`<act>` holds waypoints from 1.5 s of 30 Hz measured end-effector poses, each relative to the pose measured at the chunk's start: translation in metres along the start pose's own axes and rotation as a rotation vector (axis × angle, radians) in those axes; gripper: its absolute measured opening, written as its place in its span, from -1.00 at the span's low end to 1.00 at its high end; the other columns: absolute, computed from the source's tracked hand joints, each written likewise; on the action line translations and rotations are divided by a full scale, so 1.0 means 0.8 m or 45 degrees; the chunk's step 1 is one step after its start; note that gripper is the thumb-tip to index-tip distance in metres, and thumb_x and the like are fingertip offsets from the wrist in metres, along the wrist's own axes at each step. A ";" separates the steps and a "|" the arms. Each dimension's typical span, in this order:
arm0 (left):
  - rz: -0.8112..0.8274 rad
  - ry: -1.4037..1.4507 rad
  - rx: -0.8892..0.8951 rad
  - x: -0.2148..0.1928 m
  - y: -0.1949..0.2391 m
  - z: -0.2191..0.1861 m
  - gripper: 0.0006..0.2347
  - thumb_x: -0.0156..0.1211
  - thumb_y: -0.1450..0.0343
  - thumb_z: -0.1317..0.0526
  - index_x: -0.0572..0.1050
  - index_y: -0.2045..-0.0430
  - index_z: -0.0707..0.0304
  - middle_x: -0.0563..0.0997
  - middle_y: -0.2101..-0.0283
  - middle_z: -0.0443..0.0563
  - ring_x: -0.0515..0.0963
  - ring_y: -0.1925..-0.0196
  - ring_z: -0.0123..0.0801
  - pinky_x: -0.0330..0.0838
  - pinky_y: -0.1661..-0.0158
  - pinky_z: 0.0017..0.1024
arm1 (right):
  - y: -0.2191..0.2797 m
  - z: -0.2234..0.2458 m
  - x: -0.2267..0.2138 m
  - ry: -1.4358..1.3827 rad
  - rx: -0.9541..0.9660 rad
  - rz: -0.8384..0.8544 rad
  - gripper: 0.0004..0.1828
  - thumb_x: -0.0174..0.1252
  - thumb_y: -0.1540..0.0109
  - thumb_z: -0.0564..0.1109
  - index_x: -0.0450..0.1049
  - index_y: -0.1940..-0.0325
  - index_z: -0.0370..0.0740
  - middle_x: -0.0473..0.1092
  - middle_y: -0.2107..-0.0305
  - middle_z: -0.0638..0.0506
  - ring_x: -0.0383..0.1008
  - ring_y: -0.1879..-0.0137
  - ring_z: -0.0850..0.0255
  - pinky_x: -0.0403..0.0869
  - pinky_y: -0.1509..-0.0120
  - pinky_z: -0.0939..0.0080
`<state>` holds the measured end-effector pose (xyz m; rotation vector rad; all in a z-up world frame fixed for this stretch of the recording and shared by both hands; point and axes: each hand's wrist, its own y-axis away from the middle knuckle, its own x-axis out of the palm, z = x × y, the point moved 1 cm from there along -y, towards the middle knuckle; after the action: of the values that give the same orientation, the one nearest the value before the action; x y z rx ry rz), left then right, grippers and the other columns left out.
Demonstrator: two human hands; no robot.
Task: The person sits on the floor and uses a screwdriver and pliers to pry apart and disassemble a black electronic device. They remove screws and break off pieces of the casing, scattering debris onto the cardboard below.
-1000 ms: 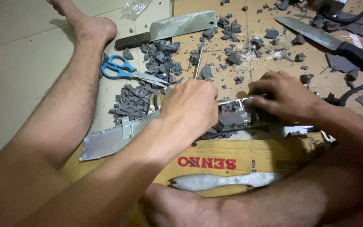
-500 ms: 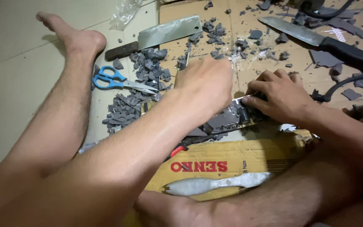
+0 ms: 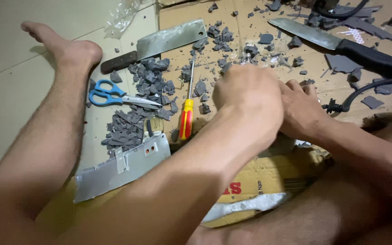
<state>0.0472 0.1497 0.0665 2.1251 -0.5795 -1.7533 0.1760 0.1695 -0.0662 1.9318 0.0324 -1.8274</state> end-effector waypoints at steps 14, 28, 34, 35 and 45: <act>-0.217 0.464 -0.234 0.050 0.059 0.082 -0.78 0.11 -0.54 0.24 0.64 0.48 0.22 0.65 0.52 0.01 0.67 0.47 -0.23 0.65 0.27 -0.30 | 0.004 0.001 0.006 -0.230 -0.081 -0.146 -0.59 -0.03 -0.30 0.36 0.53 0.01 0.19 0.35 -0.04 -0.03 0.28 -0.25 -0.10 0.17 -0.31 -0.28; -0.290 1.622 -0.733 0.108 0.086 0.078 -0.72 0.16 -0.34 0.06 0.71 0.24 0.16 0.75 0.35 0.06 0.66 0.13 -0.38 0.45 0.13 -0.45 | -0.001 -0.007 0.015 -0.224 -0.053 -0.161 -0.68 0.01 -0.31 0.39 0.46 0.09 0.26 0.37 -0.03 0.11 0.37 -0.25 0.00 0.25 -0.33 -0.22; -0.293 0.901 -0.415 0.054 0.095 0.092 -0.71 0.12 -0.27 0.10 0.66 0.20 -0.02 0.71 0.07 -0.06 0.62 -0.12 -0.08 0.50 -0.06 -0.19 | 0.004 0.001 0.016 -0.227 -0.067 -0.264 -0.72 0.05 -0.31 0.34 0.47 0.12 0.23 0.40 0.01 0.10 0.41 -0.22 0.03 0.27 -0.33 -0.16; -0.260 0.729 -0.323 0.050 0.090 0.091 -0.73 0.13 -0.26 0.14 0.68 0.23 -0.03 0.71 0.11 0.03 0.63 -0.09 -0.01 0.49 -0.06 -0.17 | 0.005 0.000 0.017 -0.226 -0.057 -0.267 -0.71 0.04 -0.32 0.35 0.46 0.12 0.23 0.40 0.02 0.12 0.40 -0.22 0.04 0.25 -0.33 -0.14; -0.156 0.162 0.123 0.012 0.033 0.077 -0.89 0.21 -0.23 0.34 0.64 0.57 0.44 0.61 0.52 0.39 0.69 0.30 0.28 0.59 0.30 0.10 | 0.005 -0.001 0.011 -0.278 -0.040 -0.236 -0.67 0.03 -0.31 0.40 0.49 0.12 0.26 0.40 0.03 0.13 0.39 -0.23 0.07 0.20 -0.36 -0.12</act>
<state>-0.0147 0.1226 0.0597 2.3647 -0.5198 -1.6671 0.1792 0.1637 -0.0735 1.7469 0.1729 -2.1365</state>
